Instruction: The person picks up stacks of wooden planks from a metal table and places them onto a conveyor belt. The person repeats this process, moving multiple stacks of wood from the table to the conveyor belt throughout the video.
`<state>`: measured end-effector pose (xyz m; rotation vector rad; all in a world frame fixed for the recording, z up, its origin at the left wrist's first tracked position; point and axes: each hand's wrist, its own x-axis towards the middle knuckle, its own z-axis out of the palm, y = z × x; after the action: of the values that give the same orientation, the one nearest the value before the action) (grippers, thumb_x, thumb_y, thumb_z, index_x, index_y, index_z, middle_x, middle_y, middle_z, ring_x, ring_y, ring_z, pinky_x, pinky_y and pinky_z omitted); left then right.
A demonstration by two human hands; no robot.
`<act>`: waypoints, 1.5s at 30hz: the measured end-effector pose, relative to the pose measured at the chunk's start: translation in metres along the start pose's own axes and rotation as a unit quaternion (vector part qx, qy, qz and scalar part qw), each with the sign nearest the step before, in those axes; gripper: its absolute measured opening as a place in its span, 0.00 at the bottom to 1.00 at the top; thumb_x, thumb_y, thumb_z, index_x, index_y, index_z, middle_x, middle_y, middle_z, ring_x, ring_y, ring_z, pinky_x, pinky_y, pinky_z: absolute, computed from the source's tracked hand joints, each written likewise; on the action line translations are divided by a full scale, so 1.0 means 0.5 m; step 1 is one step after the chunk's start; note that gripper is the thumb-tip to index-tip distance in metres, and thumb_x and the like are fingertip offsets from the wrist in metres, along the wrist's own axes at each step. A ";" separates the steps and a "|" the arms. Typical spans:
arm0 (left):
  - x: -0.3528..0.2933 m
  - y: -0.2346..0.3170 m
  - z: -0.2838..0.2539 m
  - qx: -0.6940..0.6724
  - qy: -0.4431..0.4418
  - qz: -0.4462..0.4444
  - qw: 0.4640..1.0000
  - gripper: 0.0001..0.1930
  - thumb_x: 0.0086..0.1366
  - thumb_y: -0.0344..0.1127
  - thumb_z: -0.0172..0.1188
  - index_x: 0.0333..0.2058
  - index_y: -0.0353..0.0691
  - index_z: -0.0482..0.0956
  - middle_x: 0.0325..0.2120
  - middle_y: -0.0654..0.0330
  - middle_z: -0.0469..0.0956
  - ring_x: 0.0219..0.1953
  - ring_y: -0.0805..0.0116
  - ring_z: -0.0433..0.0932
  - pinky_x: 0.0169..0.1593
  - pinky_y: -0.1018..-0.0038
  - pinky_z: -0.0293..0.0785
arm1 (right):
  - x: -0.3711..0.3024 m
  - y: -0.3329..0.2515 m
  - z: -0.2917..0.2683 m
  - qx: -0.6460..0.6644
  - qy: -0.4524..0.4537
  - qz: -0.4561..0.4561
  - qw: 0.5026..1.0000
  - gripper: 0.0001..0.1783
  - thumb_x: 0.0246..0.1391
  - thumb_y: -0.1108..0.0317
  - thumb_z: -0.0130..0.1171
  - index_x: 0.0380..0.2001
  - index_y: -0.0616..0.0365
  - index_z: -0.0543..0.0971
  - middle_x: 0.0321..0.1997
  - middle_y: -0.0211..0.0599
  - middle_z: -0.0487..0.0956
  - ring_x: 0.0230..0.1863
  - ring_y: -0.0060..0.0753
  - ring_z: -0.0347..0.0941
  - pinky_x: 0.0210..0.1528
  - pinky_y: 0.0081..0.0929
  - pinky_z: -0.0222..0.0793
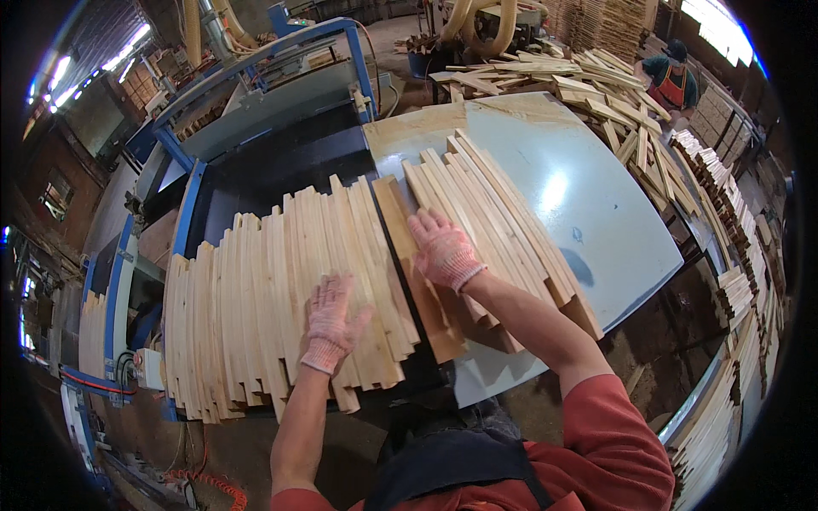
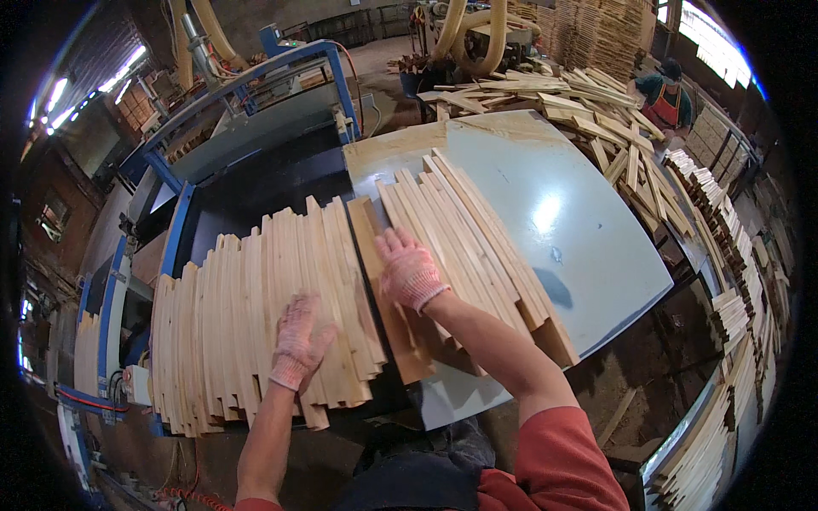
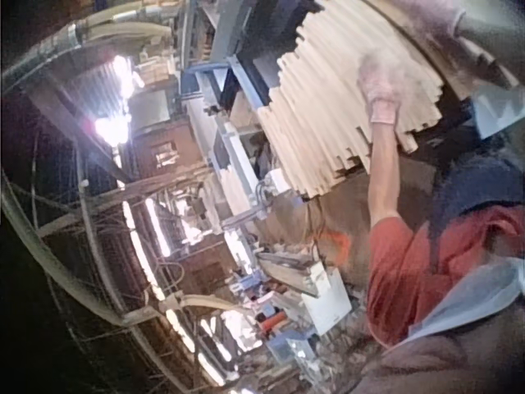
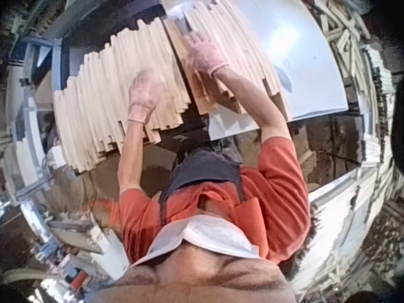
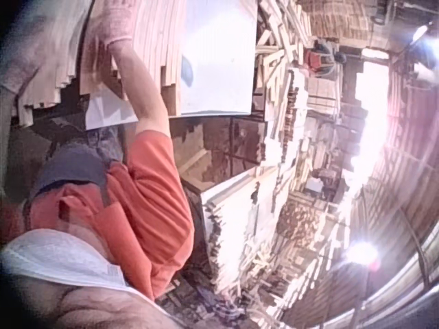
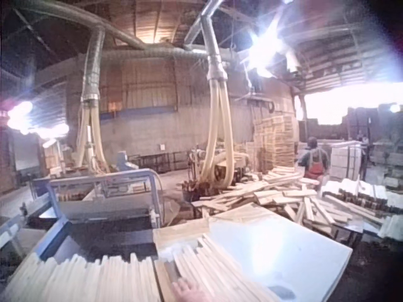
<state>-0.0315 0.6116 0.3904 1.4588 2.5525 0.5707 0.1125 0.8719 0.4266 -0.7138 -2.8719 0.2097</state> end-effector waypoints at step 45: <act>-0.899 -0.666 0.271 -0.392 -0.275 -0.279 0.832 0.33 0.74 0.57 0.55 0.60 0.31 0.83 0.56 0.45 0.86 0.56 0.53 0.84 0.61 0.58 0.79 | -0.156 -0.075 0.233 0.710 0.129 0.319 0.614 0.19 0.76 0.49 0.60 0.51 0.54 0.81 0.32 0.22 0.75 0.26 0.15 0.67 0.26 0.15 0.64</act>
<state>-0.0225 0.1102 0.1079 0.4539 1.7790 0.8025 0.1401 0.7912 0.3093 -1.0545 -1.1910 1.9013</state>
